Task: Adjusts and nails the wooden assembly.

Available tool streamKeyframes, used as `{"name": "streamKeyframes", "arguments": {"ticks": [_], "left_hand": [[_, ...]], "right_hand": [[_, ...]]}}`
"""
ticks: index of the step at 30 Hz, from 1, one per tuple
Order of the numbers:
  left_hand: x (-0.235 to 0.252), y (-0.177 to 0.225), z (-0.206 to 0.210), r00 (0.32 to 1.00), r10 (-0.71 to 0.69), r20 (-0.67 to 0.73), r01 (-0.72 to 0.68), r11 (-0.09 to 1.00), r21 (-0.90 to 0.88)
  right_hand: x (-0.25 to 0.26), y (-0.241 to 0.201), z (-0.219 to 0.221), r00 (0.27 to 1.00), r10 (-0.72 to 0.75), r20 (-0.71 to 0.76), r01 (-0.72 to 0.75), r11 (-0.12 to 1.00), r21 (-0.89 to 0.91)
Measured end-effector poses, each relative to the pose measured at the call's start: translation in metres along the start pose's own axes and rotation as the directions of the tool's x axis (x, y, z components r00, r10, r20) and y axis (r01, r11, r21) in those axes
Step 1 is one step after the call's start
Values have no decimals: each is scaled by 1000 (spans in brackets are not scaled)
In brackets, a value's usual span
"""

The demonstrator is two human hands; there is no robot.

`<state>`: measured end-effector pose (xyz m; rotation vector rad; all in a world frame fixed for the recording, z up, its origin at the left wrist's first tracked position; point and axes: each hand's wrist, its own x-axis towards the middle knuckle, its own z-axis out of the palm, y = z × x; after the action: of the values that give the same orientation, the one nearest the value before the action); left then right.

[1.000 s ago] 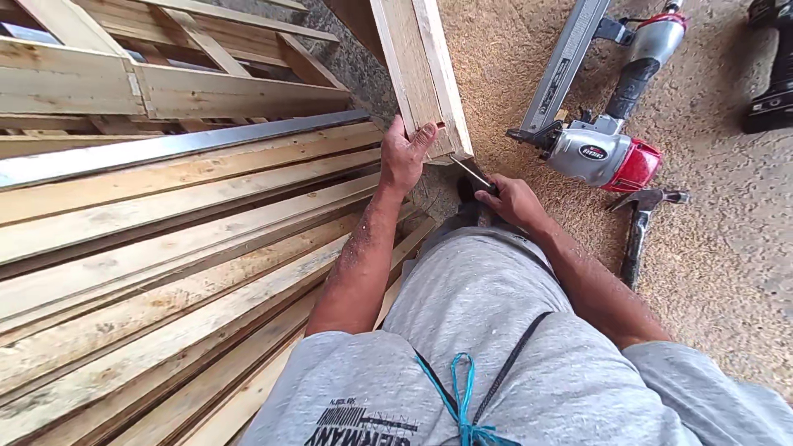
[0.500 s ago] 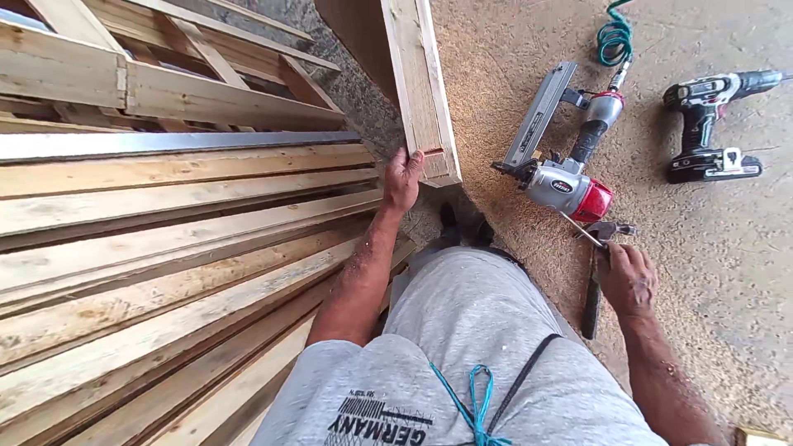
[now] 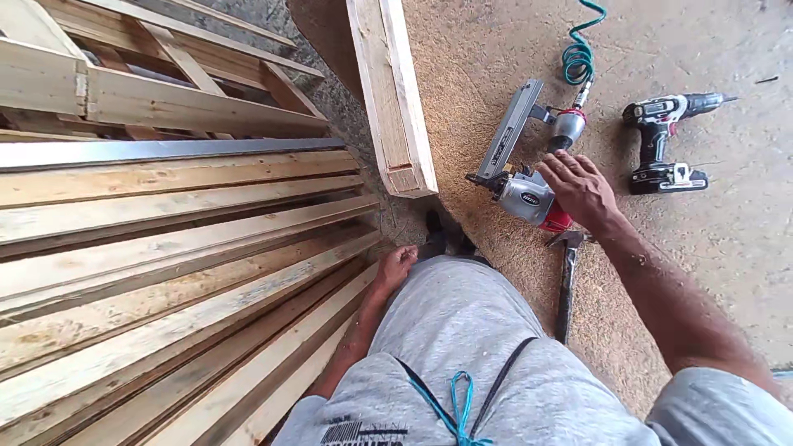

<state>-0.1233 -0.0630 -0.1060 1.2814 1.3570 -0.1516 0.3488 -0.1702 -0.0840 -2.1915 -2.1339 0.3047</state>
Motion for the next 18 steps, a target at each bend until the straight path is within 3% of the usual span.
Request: {"name": "streamKeyframes", "arguments": {"ticks": [2,5,10,15,18], "left_hand": [[-5,4,-4,1000,25,-4,-25,1000,11],[-15,9,-13,993,40,-107,-44,998,-39],[-30,-2,-15,972,24,-233,-58,988,-142],[-30,-12,-5,985,8,-174,-33,990,-141],[-24,5,-7,988,66,-141,-82,990,-111]], "right_hand": [[38,19,1,949,-265,172,278,959,-57],[72,37,6,813,-427,397,466,885,-3],[91,45,16,740,-371,561,439,898,14],[92,37,16,738,-368,565,455,891,-14],[91,14,-13,748,-370,551,456,890,-20]]}}
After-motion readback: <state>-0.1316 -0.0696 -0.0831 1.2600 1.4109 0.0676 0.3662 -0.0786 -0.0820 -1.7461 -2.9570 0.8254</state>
